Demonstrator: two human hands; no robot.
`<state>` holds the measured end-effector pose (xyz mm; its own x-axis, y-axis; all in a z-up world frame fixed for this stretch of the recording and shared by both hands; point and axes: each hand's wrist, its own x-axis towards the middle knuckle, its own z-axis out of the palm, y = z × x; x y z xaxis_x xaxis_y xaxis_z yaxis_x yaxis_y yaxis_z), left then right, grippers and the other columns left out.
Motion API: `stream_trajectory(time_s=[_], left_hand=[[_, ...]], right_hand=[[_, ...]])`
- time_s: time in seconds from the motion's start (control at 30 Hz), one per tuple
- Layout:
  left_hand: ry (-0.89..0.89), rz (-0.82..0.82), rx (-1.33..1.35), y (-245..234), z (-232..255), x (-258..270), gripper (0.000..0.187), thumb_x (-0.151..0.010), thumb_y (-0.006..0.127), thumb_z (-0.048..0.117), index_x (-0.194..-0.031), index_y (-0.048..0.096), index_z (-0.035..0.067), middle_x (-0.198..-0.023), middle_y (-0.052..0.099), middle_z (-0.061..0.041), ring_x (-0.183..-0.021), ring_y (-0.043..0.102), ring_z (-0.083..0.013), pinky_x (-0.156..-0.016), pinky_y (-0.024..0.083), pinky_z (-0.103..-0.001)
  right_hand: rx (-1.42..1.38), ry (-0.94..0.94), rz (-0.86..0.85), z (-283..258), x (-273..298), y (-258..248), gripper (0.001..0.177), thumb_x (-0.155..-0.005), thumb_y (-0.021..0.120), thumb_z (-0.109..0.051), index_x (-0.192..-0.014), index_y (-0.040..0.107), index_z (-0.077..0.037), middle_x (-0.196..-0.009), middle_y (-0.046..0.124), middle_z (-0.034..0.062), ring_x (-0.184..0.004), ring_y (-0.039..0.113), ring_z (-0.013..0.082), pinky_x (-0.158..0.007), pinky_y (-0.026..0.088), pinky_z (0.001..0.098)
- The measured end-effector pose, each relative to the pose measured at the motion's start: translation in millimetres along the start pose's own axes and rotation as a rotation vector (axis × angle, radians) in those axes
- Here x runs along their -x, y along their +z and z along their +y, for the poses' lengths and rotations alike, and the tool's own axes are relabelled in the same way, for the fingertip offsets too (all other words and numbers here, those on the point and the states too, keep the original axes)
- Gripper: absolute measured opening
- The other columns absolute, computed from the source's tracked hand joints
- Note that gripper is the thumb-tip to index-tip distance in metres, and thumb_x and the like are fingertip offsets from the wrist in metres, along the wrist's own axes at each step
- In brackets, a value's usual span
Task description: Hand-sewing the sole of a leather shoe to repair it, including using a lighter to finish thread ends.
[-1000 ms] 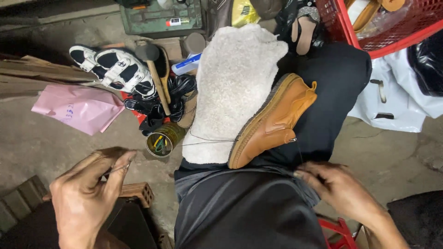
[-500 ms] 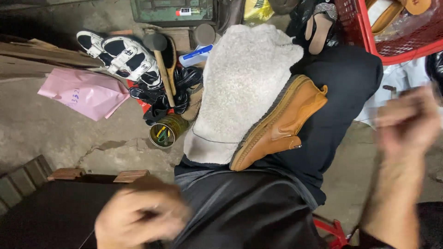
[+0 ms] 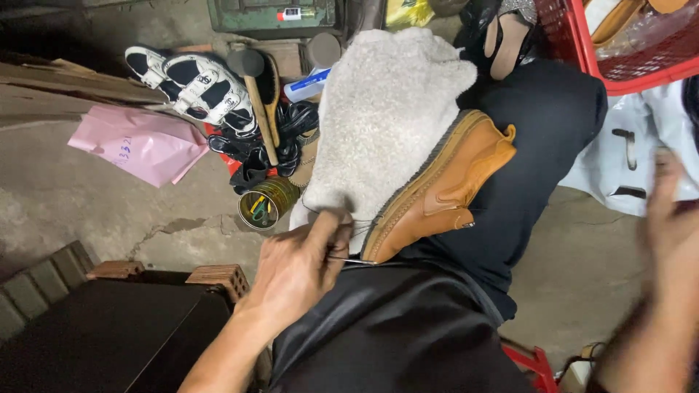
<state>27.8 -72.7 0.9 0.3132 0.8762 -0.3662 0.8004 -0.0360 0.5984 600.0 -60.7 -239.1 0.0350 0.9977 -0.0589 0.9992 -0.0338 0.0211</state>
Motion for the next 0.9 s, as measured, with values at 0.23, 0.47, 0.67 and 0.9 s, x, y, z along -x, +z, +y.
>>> stream_trajectory(time_s=[0.23,0.47,0.67,0.9], left_hand=[[-0.047,0.077,-0.118,6,10,2,0.032,-0.1,0.062,0.022,-0.13,0.054,0.016,-0.079,0.072,-0.009,-0.062,0.069,-0.0308,-0.044,0.046,-0.045],[0.136,0.171,-0.146,29,2,14,0.078,-0.104,0.07,0.008,-0.164,0.021,0.015,-0.09,0.073,-0.001,-0.062,0.059,-0.0169,-0.048,0.05,-0.043],[0.214,0.25,-0.484,19,19,4,0.093,-0.08,0.058,-0.017,-0.163,0.033,0.016,-0.088,0.064,0.005,-0.069,0.058,-0.0121,-0.047,0.045,-0.034],[0.339,0.224,-0.419,24,18,-19,0.078,-0.091,0.054,-0.007,-0.161,0.034,0.021,-0.132,0.07,0.001,-0.084,0.067,-0.0147,-0.05,0.049,-0.032]], right_hand=[[-1.172,0.091,-0.566,-301,-13,-197,0.028,-0.104,0.056,-0.028,-0.099,0.073,-0.006,-0.1,0.073,0.0026,-0.095,0.066,0.0127,-0.086,0.051,0.0284],[-1.328,0.01,-0.661,-282,10,-162,0.034,-0.107,0.057,-0.028,-0.089,0.078,-0.008,-0.082,0.064,-0.0103,-0.082,0.059,0.0009,-0.073,0.048,0.0199],[-1.366,0.049,-0.62,-276,17,-159,0.032,-0.106,0.055,-0.027,-0.1,0.078,-0.005,-0.101,0.075,-0.002,-0.097,0.067,0.0075,-0.086,0.053,0.0228],[-1.459,0.04,-0.631,-270,23,-146,0.029,-0.104,0.057,-0.026,-0.105,0.076,-0.005,-0.108,0.076,0.0004,-0.104,0.069,0.0108,-0.093,0.056,0.0265]])
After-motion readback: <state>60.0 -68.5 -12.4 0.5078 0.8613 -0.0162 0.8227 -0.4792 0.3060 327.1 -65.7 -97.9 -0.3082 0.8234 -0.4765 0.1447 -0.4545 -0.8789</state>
